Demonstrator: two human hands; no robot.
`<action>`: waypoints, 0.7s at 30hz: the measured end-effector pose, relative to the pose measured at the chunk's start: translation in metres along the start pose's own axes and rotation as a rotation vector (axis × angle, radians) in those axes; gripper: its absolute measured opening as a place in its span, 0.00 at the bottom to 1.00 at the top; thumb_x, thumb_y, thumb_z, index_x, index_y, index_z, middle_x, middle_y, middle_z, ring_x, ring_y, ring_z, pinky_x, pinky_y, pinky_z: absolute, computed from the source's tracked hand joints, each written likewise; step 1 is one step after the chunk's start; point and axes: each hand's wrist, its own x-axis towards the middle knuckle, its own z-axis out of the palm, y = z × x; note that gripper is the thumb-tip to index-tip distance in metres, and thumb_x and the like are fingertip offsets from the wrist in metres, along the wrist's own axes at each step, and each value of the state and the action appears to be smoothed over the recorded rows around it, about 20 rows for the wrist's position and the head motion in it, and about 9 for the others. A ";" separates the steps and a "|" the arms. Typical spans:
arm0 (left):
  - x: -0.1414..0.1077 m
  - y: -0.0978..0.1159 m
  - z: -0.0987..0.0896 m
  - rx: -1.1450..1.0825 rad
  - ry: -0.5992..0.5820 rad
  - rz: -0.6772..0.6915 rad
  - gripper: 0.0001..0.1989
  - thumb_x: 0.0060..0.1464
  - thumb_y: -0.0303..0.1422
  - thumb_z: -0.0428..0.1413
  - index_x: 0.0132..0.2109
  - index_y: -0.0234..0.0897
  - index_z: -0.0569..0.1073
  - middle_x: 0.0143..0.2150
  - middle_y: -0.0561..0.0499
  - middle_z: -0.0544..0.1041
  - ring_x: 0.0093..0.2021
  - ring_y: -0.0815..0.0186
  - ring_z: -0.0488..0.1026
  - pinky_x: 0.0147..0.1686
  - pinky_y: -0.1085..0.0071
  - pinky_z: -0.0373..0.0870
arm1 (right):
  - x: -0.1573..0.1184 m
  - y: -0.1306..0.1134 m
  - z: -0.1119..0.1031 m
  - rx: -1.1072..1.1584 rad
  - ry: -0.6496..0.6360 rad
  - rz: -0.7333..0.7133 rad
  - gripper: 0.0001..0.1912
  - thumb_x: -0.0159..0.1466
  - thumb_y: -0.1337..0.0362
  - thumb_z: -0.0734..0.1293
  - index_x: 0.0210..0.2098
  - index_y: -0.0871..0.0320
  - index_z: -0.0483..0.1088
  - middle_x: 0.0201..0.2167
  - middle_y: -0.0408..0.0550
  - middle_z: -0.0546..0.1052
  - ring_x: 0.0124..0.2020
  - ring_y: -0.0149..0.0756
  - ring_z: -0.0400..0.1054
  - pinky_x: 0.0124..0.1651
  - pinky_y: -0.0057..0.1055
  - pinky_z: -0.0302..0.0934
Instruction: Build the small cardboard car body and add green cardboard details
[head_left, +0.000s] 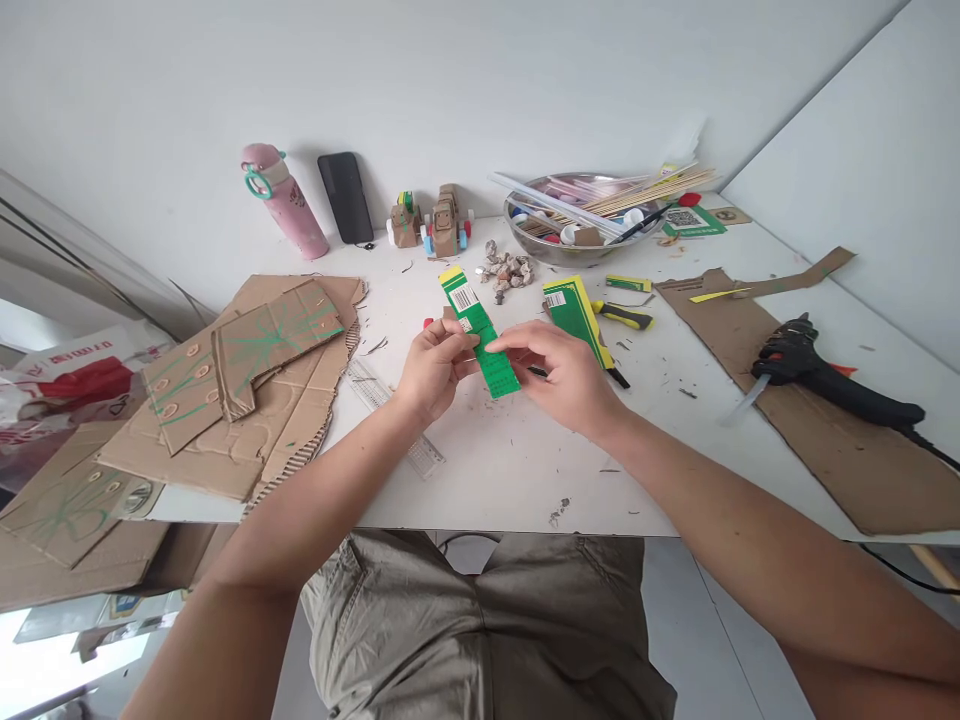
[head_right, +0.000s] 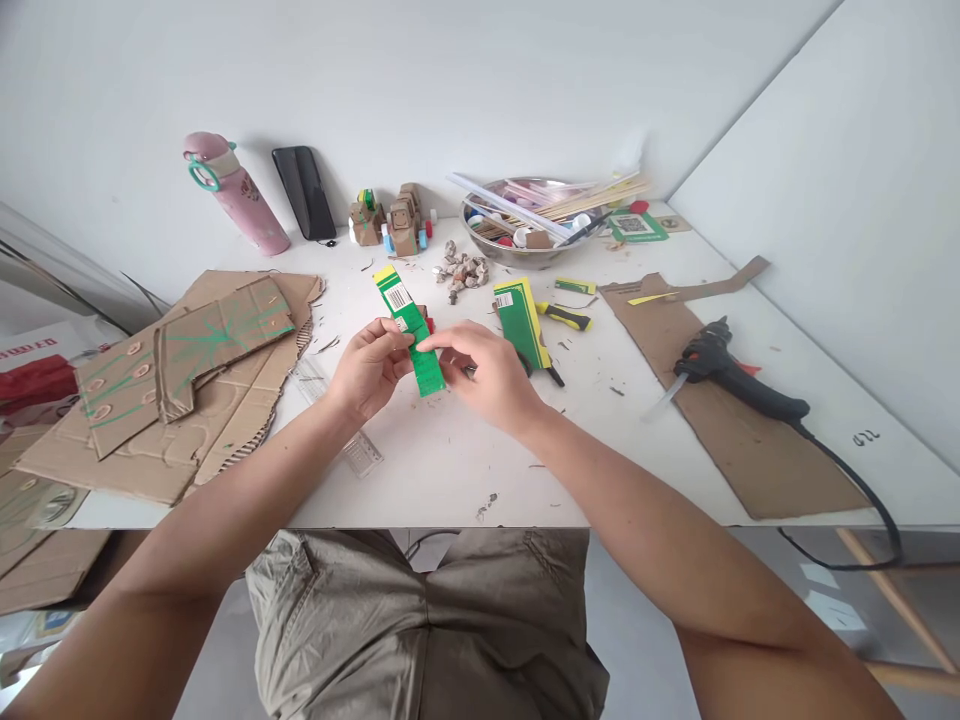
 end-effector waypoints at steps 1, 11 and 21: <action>0.000 0.000 -0.001 -0.008 -0.002 0.004 0.17 0.44 0.22 0.67 0.30 0.39 0.65 0.29 0.59 0.77 0.26 0.73 0.74 0.27 0.78 0.72 | -0.001 0.001 0.000 -0.063 -0.003 -0.057 0.15 0.64 0.73 0.67 0.44 0.49 0.80 0.44 0.48 0.84 0.37 0.37 0.78 0.40 0.35 0.77; 0.000 -0.001 -0.004 0.062 -0.168 0.040 0.13 0.44 0.26 0.70 0.35 0.38 0.74 0.33 0.56 0.81 0.32 0.70 0.80 0.35 0.74 0.79 | 0.000 0.000 -0.003 -0.108 0.038 -0.117 0.09 0.68 0.68 0.69 0.39 0.49 0.81 0.42 0.48 0.86 0.41 0.40 0.81 0.41 0.35 0.77; -0.007 -0.012 0.002 0.184 -0.292 0.259 0.17 0.39 0.36 0.75 0.31 0.39 0.75 0.31 0.55 0.81 0.32 0.65 0.80 0.36 0.64 0.84 | 0.011 -0.008 0.002 0.251 0.117 0.374 0.12 0.51 0.57 0.78 0.29 0.53 0.74 0.29 0.44 0.81 0.35 0.39 0.75 0.41 0.38 0.72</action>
